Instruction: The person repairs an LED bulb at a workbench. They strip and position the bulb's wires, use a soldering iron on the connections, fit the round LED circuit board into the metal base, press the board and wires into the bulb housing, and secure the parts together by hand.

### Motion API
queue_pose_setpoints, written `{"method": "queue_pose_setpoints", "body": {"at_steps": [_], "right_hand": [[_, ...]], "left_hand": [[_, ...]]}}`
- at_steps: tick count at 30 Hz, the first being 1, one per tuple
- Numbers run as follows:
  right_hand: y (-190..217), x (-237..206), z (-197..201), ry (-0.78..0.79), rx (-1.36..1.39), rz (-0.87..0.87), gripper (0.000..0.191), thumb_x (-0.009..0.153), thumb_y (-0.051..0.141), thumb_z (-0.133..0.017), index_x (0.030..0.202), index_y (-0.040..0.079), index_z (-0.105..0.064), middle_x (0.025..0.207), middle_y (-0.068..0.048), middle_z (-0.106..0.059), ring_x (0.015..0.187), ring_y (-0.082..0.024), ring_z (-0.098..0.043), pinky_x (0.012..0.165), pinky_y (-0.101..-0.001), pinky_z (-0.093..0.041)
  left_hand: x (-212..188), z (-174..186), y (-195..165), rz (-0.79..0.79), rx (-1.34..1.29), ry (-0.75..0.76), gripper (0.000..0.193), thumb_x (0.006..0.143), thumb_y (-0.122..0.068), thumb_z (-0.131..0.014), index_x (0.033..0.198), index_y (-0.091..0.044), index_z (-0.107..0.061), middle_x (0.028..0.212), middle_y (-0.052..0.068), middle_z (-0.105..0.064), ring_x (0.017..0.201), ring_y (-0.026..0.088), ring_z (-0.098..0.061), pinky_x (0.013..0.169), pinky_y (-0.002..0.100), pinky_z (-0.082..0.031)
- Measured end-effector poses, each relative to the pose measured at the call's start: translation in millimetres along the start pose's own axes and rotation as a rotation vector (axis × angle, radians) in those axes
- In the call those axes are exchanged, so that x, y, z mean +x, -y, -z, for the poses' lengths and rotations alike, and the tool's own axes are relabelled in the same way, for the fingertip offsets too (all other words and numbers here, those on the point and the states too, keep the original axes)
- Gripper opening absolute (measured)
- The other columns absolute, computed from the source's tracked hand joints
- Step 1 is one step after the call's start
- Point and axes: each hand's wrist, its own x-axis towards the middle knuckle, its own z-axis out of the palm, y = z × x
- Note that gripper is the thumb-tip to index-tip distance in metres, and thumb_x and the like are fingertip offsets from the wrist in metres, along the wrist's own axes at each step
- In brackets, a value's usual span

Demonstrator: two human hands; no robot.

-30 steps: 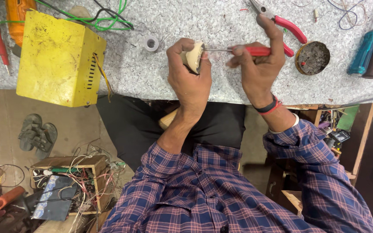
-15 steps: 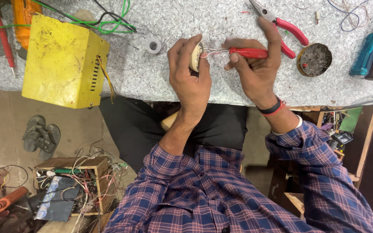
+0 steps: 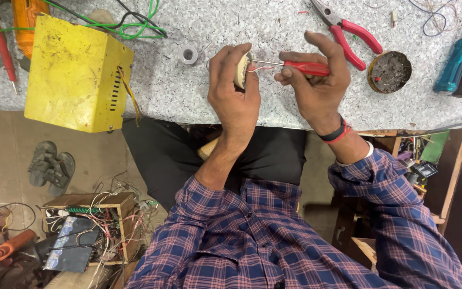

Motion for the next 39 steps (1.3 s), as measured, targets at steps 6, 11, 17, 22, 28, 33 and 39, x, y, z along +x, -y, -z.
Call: {"method": "queue_pose_setpoints", "body": {"at_steps": [6,11,17,22,28,33,39], "right_hand": [[-2,11,8,-0.186,0.086,0.034,0.047,0.113,0.003,-0.068,0.150,0.004,-0.040,0.111,-0.016,-0.074,0.091,-0.020,-0.079,0.072,-0.0242,-0.064],[9,25,11,-0.142,-0.291,0.230,0.024,0.113,-0.004,-0.067,0.134,0.003,-0.056,0.124,-0.016,-0.071,0.122,-0.024,-0.069,0.107,-0.0356,-0.057],[30,22,7,0.107,-0.772,0.394,0.020,0.091,-0.005,-0.071,0.109,0.003,-0.071,0.126,-0.014,-0.072,0.130,-0.038,-0.061,0.109,-0.0504,-0.046],[36,24,7,0.355,-0.330,0.298,0.047,0.093,0.008,-0.074,0.137,0.002,-0.061,0.137,-0.015,-0.066,0.131,-0.032,-0.064,0.110,-0.0425,-0.052],[32,27,10,0.450,-0.501,0.430,0.066,0.084,0.026,-0.090,0.138,0.002,-0.061,0.139,-0.018,-0.062,0.129,-0.036,-0.060,0.111,-0.0493,-0.050],[25,29,11,0.420,-0.496,0.434,0.068,0.081,0.027,-0.096,0.134,0.003,-0.062,0.131,-0.014,-0.064,0.121,-0.032,-0.064,0.097,-0.0428,-0.055],[20,26,12,0.362,-0.481,0.370,0.064,0.081,0.022,-0.096,0.131,0.004,-0.062,0.127,-0.015,-0.064,0.113,-0.028,-0.064,0.087,-0.0372,-0.058]], "left_hand": [[0,-2,-3,0.003,-0.129,0.085,0.038,0.100,-0.005,-0.072,0.135,-0.007,-0.057,0.128,0.007,-0.062,0.107,0.017,-0.072,0.083,0.026,-0.065],[10,18,-1,0.297,-0.674,0.316,0.036,0.098,-0.002,-0.067,0.131,0.000,-0.051,0.144,0.012,-0.060,0.074,0.012,-0.074,0.054,0.022,-0.060],[18,42,5,0.444,-0.730,0.558,0.044,0.104,-0.005,-0.051,0.146,0.004,-0.059,0.112,0.015,-0.074,0.072,0.014,-0.073,0.052,0.023,-0.055],[21,42,11,0.424,-0.710,0.598,0.043,0.105,-0.009,-0.044,0.143,0.003,-0.060,0.105,0.009,-0.075,0.065,0.011,-0.069,0.047,0.022,-0.052],[25,47,7,0.358,-0.552,0.660,0.045,0.107,-0.007,-0.048,0.150,-0.002,-0.057,0.100,0.009,-0.077,0.062,0.008,-0.064,0.051,0.022,-0.052],[29,49,-12,0.171,-0.368,0.606,0.047,0.105,-0.010,-0.056,0.151,-0.009,-0.049,0.120,0.006,-0.077,0.069,0.003,-0.065,0.057,0.022,-0.054],[31,50,-30,-0.051,-0.063,0.456,0.022,0.100,-0.022,-0.076,0.120,-0.012,-0.073,0.137,0.006,-0.064,0.089,0.012,-0.062,0.077,0.029,-0.053]]}}
